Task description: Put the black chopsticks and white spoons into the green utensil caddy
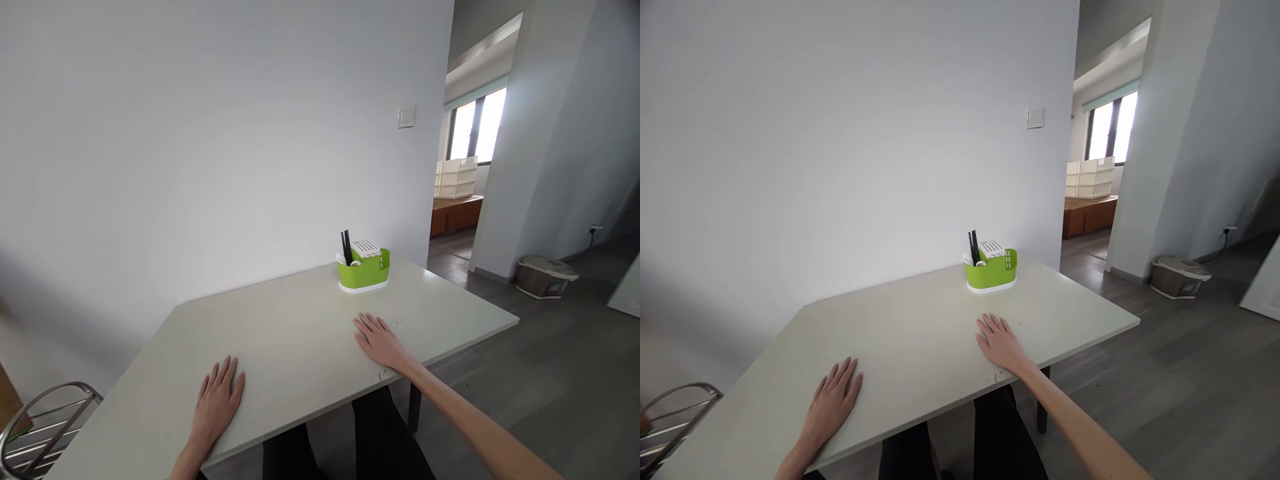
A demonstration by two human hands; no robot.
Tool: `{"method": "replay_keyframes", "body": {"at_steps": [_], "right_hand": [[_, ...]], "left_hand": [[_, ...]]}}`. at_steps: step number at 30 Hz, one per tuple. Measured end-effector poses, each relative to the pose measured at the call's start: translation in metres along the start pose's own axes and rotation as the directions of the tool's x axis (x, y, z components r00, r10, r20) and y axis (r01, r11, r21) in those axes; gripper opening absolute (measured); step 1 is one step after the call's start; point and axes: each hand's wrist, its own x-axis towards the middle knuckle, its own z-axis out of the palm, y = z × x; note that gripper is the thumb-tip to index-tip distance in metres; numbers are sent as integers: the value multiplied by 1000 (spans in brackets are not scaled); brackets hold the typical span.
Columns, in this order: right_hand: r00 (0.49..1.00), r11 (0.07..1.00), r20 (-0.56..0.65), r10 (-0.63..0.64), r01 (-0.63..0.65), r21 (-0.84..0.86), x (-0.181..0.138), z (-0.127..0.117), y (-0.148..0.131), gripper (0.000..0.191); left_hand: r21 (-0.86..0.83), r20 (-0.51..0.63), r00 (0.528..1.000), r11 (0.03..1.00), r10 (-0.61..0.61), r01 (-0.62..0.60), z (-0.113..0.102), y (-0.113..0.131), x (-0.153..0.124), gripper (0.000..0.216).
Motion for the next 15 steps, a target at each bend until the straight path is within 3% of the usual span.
{"method": "replay_keyframes", "body": {"at_steps": [15], "right_hand": [[1000,1000,-25,0,0,6,0,1,-1,73]], "left_hand": [[-14,-7,1000,1000,12,-12,-2,0,0,68]]}}
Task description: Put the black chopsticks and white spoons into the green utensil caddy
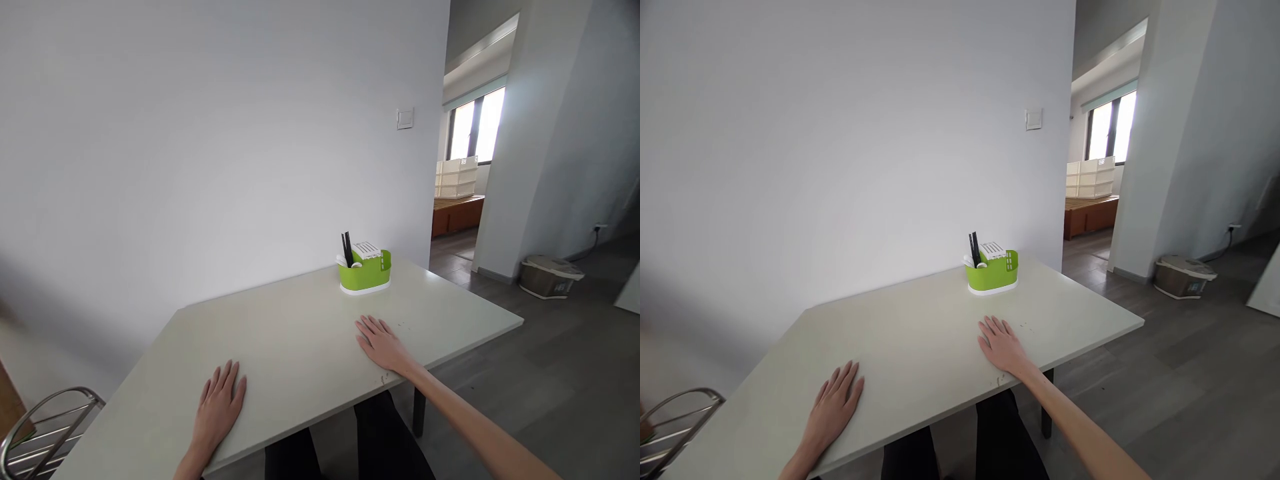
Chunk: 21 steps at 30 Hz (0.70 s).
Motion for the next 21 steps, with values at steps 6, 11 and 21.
{"method": "replay_keyframes", "body": {"at_steps": [6,11,21], "right_hand": [[1000,1000,-15,0,0,-14,1,2,0,72],[1000,1000,-3,6,-6,-14,1,0,-1,72],[1000,1000,2,2,-2,-7,1,0,1,74]], "left_hand": [[15,26,1000,1000,-14,13,-2,1,-1,69],[22,18,1000,1000,-12,11,-1,1,0,68],[-14,-16,1000,1000,4,-4,3,-1,1,68]]}}
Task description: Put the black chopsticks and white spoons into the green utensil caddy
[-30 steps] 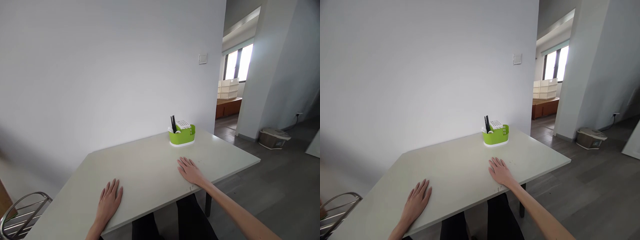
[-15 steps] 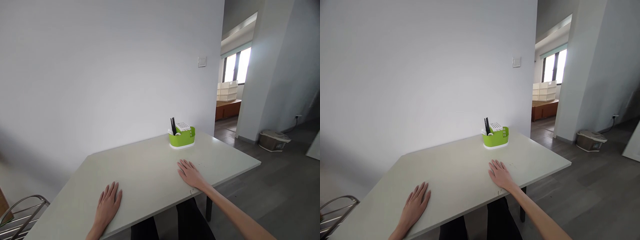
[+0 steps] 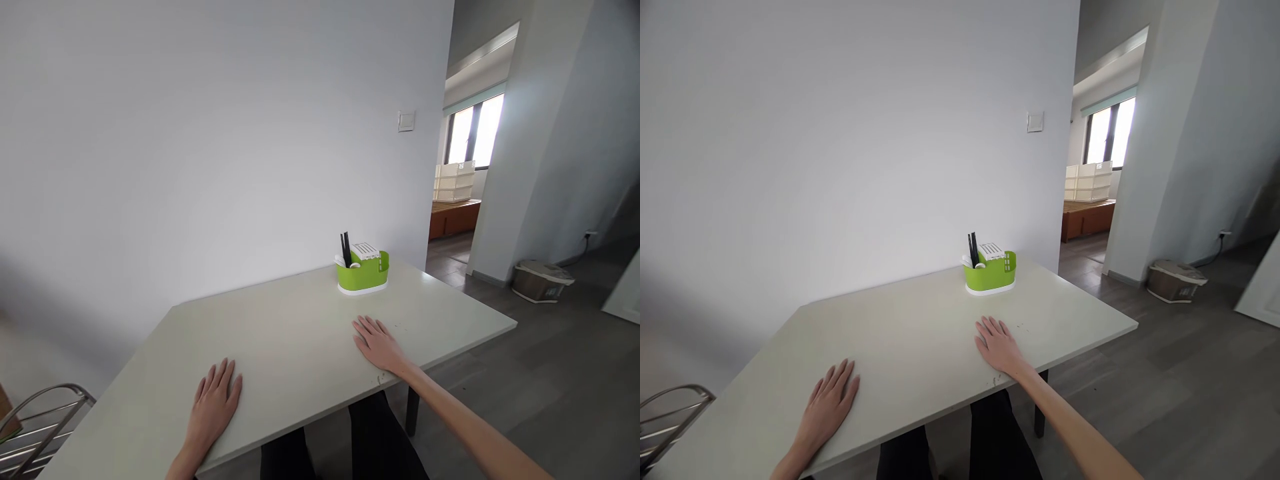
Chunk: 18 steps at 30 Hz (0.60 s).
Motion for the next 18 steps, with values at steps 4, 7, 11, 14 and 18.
{"method": "replay_keyframes", "body": {"at_steps": [4,7,11,14,18], "right_hand": [[1000,1000,-2,4,-4,-6,-1,-1,-1,73],[1000,1000,-4,7,-7,-10,-2,-3,-2,73],[1000,1000,0,11,-11,0,-3,-6,-4,72],[1000,1000,7,12,-12,0,-3,-7,-5,72],[1000,1000,14,15,-14,-9,-4,-10,-6,72]], "left_hand": [[-6,1,1000,1000,-2,2,0,0,0,69],[9,6,1000,1000,-4,4,0,1,1,69],[20,11,1000,1000,-8,7,1,0,1,69],[16,11,1000,1000,1,-1,0,0,1,70],[11,8,1000,1000,2,-2,1,0,1,69]]}}
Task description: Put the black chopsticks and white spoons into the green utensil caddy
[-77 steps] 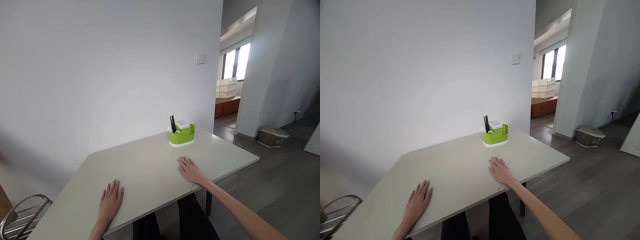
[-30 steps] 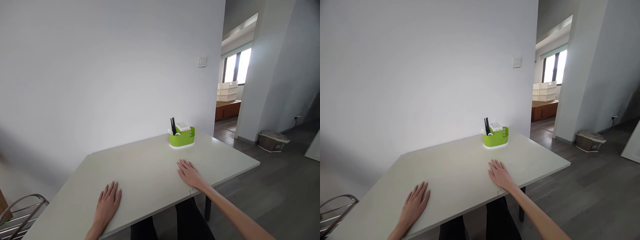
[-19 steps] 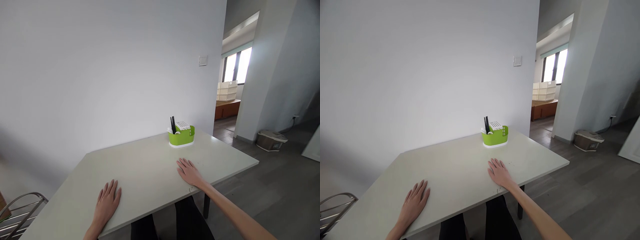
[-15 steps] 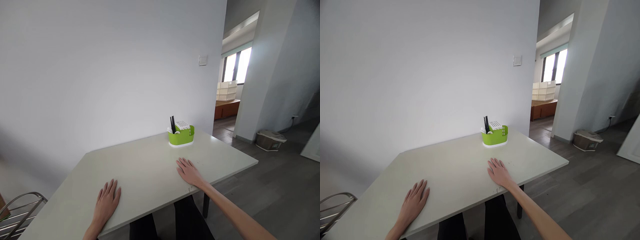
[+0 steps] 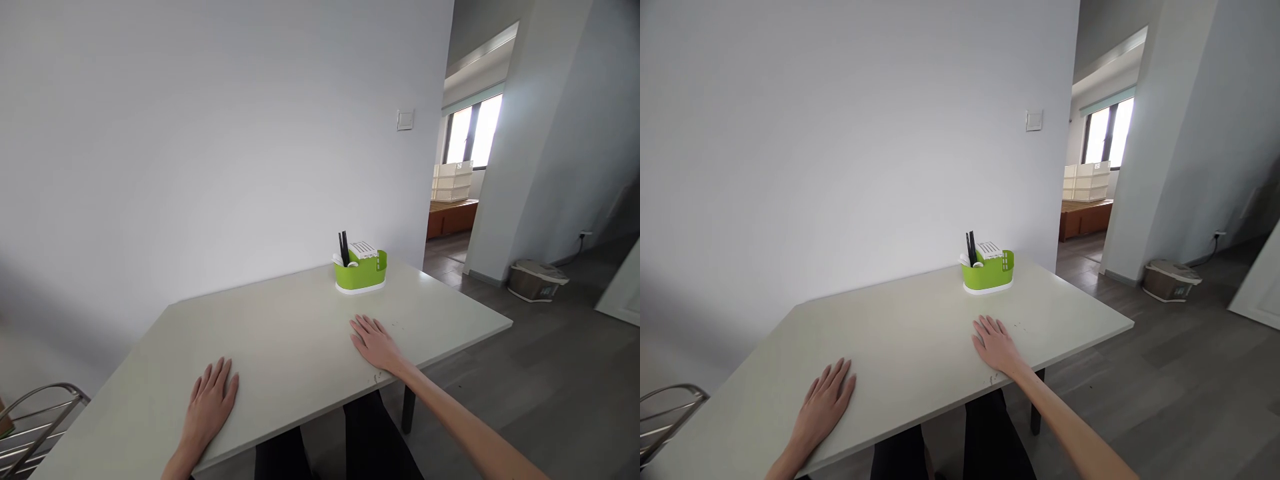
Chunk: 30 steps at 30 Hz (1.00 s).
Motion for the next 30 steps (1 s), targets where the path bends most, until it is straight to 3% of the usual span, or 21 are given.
{"method": "replay_keyframes", "body": {"at_steps": [14,30], "right_hand": [[999,1000,-35,-13,14,13,0,3,4,69],[996,999,-86,-32,36,41,5,1,4,66]], "left_hand": [[2,-13,1000,1000,-3,3,-6,7,-2,66],[-30,-51,998,999,34,-36,5,-7,7,78]]}}
